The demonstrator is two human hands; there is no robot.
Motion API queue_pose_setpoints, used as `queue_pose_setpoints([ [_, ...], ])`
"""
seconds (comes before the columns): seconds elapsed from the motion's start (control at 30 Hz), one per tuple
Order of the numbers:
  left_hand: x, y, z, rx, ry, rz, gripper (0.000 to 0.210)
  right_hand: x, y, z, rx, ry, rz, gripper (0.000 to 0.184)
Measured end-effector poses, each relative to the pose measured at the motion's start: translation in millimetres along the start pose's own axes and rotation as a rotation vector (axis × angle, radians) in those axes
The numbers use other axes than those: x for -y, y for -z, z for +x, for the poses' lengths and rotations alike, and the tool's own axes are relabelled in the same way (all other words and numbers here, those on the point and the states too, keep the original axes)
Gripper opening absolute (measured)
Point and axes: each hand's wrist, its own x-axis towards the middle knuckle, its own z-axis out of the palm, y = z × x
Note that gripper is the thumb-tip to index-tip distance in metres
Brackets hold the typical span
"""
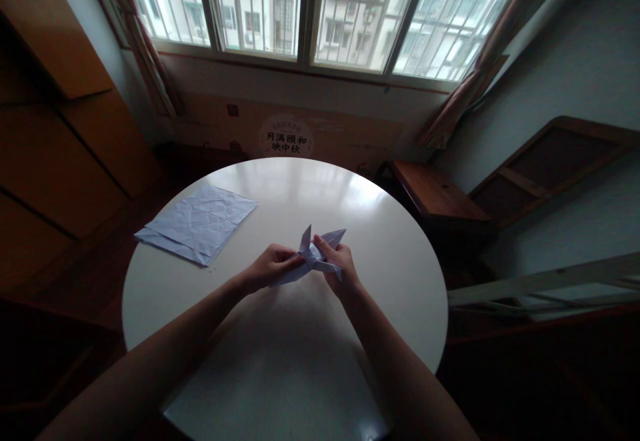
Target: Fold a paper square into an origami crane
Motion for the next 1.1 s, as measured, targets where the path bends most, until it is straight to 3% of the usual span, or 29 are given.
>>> queue_pose_setpoints([
  [0.27,3,1.9,0,-0.041,-0.091,0.104,0.045,-2,-1,3,-0.063,0.067,-0.013,0.039],
  [0.57,-4,-0.5,-1,-0.05,-0.075,0.093,0.042,3,1,2,0.035,0.003,-0.018,0.037],
  [0.9,-6,6.5,1,-0.076,-0.161,0.064,0.031,15,8,3,0.122,0.296,-0.301,0.029],
  [1.1,-6,11.8,0,-0.039,-0.193,0.134,0.028,14,13,5,0.156,0.325,-0.323,0.026],
])
